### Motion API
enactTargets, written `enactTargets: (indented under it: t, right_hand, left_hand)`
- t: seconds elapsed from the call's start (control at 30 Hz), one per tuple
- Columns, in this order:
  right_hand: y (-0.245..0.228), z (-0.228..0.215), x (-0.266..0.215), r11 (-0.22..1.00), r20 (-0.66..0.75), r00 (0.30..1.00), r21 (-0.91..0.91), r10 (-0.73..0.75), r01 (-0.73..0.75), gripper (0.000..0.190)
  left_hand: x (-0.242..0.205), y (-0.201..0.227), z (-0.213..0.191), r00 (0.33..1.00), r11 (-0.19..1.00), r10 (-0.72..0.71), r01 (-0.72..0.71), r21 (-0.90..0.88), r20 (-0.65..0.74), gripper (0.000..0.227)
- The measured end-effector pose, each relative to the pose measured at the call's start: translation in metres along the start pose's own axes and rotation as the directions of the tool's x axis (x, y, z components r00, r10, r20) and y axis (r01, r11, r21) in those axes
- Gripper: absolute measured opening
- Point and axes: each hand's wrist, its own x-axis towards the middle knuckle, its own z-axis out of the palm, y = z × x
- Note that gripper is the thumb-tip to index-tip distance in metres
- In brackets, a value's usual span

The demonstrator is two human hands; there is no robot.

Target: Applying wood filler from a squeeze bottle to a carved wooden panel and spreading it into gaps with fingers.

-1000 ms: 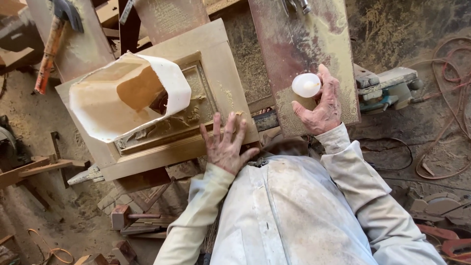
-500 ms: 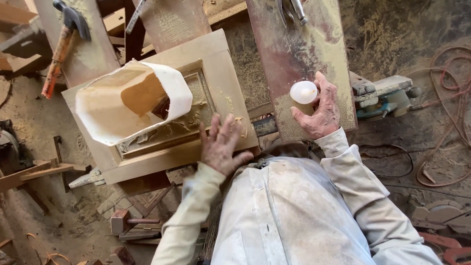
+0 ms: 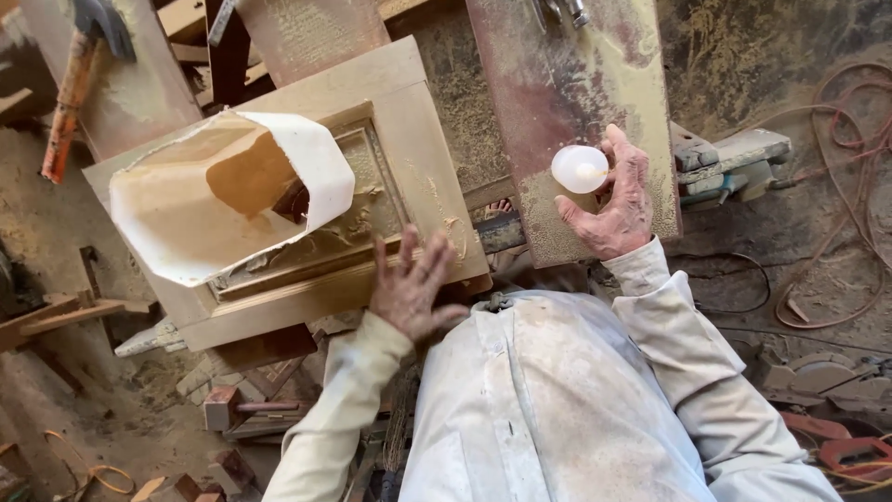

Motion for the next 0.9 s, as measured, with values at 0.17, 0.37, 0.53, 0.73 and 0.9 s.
enactTargets:
  t: [0.17, 0.37, 0.53, 0.73, 0.9]
  right_hand:
    - [-0.006, -0.002, 0.006, 0.998, 0.047, 0.998, -0.050, -0.046, 0.049, 0.105]
    - [-0.013, -0.003, 0.018, 0.981, 0.073, 0.992, -0.158, -0.101, 0.111, 0.111]
    - [-0.014, 0.000, 0.020, 0.982, 0.096, 0.990, -0.153, -0.099, 0.113, 0.106]
    - [-0.007, 0.006, 0.021, 0.991, 0.049, 0.999, -0.131, -0.017, 0.023, 0.081]
    - [-0.006, 0.010, 0.020, 1.000, 0.014, 1.000, -0.001, -0.016, 0.016, 0.077]
  left_hand:
    - [0.042, -0.008, -0.008, 0.998, 0.997, -0.031, 0.027, 0.072, 0.057, 0.111]
    - [-0.003, 0.001, -0.001, 0.994, 0.995, 0.093, -0.094, 0.023, 0.062, 0.100]
    - [-0.009, -0.009, -0.004, 1.000, 0.999, 0.009, -0.010, 0.039, 0.024, 0.099]
    - [0.017, -0.025, 0.006, 0.997, 0.997, 0.079, -0.079, -0.025, -0.006, 0.098]
    - [0.074, -0.055, 0.003, 0.999, 0.996, -0.043, 0.042, 0.075, 0.010, 0.116]
